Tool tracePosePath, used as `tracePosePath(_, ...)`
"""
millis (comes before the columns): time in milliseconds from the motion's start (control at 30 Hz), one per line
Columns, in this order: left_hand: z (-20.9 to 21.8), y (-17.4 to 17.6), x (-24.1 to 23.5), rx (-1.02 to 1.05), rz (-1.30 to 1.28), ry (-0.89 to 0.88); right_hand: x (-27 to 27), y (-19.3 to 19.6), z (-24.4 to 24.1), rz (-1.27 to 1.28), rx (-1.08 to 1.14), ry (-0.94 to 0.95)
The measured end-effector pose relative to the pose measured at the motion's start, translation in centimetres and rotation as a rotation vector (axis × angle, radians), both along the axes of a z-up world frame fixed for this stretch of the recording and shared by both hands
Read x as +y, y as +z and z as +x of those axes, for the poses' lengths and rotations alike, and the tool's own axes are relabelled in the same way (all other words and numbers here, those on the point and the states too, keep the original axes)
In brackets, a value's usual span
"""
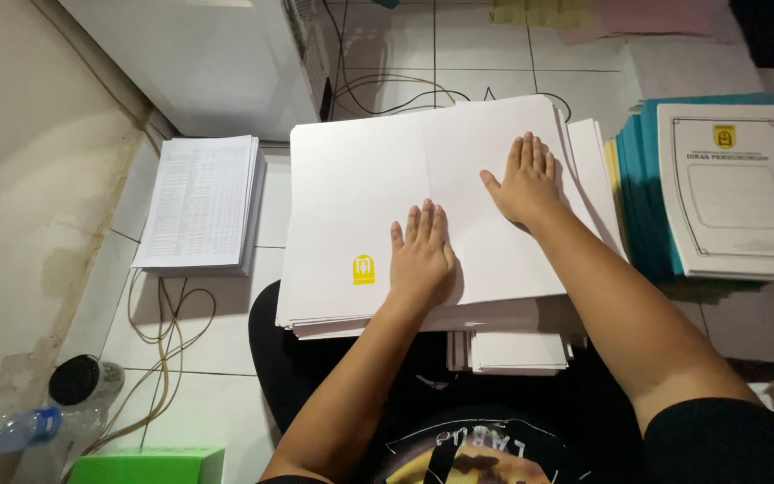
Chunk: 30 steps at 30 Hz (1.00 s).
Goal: The person sits on the floor and repeatedly folds blank white paper sheets in half. They place each folded sheet onto a growing stack on their lap, smoothing the crease with their hands.
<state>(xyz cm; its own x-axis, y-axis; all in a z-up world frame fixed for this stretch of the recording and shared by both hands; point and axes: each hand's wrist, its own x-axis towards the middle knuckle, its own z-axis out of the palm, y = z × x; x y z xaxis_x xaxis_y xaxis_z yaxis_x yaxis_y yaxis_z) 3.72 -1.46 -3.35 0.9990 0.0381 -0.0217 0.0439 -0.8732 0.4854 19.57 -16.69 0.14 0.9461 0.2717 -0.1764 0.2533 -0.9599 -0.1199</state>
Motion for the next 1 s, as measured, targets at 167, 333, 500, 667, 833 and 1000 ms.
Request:
tracePosePath(167, 0.4, -0.6, 0.0, 0.015, 0.035, 0.034, -7.2, -2.1, -2.1, -0.109, 0.008, 0.013)
tracePosePath(333, 0.8, -1.4, -0.2, 0.025, 0.087, 0.042, -10.0, 1.7, -10.9, -0.120, 0.057, 0.033)
tracePosePath(500, 0.7, -1.8, -0.1, 0.019, 0.138, 0.051, -10.8, 1.9, -16.7, -0.087, -0.100, -0.009)
tracePosePath(667, 0.7, -1.4, -0.2, 0.023, 0.124, 0.035, -12.8, 3.0, -17.0, 0.004, -0.032, 0.007)
tracePosePath(833, 0.7, -1.0, -0.4, 0.043, 0.151, 0.034, -18.6, 4.2, -12.7, 0.416, 0.011, -0.170)
tracePosePath(1000, 0.7, -1.2, -0.5, 0.037, 0.146, 0.044, -30.6, -8.3, -2.1, 0.268, -0.288, -0.427)
